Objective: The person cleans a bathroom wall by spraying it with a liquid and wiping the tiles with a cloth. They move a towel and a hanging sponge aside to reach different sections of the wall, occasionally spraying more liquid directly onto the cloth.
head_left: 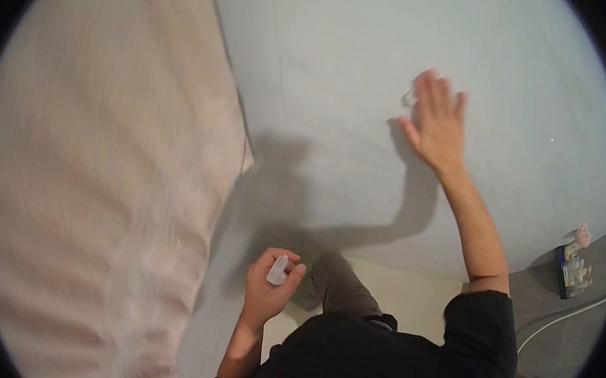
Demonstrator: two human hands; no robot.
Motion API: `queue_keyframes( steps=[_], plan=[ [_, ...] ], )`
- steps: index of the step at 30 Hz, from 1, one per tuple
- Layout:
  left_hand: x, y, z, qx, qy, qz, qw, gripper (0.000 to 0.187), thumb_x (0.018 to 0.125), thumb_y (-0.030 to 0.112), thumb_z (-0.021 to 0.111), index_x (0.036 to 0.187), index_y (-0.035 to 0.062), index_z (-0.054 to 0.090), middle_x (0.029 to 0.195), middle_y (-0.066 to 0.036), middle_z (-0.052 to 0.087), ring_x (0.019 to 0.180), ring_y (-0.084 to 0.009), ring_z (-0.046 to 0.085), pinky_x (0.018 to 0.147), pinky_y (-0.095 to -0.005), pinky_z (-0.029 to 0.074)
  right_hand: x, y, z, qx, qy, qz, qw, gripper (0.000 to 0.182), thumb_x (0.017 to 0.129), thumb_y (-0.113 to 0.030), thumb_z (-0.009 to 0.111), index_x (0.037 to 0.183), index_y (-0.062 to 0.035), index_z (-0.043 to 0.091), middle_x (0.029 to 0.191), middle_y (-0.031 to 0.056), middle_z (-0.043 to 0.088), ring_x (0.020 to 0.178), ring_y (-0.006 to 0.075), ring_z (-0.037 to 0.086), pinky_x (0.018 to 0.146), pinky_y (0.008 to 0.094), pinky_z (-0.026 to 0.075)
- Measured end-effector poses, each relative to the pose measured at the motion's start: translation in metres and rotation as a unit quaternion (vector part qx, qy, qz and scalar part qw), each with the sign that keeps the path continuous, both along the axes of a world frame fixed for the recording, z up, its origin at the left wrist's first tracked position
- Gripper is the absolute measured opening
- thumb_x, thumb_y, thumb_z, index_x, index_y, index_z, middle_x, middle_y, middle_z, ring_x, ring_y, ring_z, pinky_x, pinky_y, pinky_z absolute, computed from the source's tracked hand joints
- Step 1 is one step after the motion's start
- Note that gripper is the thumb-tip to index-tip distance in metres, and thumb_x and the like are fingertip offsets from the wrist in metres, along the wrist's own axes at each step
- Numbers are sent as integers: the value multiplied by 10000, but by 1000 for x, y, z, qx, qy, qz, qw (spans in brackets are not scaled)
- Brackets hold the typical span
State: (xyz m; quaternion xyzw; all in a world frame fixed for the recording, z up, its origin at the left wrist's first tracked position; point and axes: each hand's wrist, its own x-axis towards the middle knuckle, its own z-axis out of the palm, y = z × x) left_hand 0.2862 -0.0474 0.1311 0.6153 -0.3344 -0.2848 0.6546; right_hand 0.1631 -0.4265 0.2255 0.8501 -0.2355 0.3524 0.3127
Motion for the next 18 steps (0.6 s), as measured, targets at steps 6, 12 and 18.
queue_keyframes(
  steps=[6,12,18],
  plan=[
    [-12,7,-38,-22,120,2,992,147,891,44,723,1002,40,626,694,8,590,587,-61,558,505,-237,440,-15,-65,-15,-4,192,11,981,764,953,-509,550,1578,-152,293,1645,26,274,1507,237,256,1215,520,216],
    [2,-13,-53,-28,97,53,993,134,892,27,703,995,23,618,679,-7,575,551,-85,556,500,-244,449,21,-161,159,-201,-96,-63,973,725,979,-492,525,1560,-111,316,1631,81,298,1495,282,288,1205,552,212],
    [-44,14,-80,-13,153,114,982,119,894,22,691,987,15,616,686,-18,582,537,-101,567,493,-245,437,16,-135,147,-191,-167,-12,967,751,984,-488,521,1561,-61,299,1649,103,252,1507,316,253,1197,558,212]
  ],
)
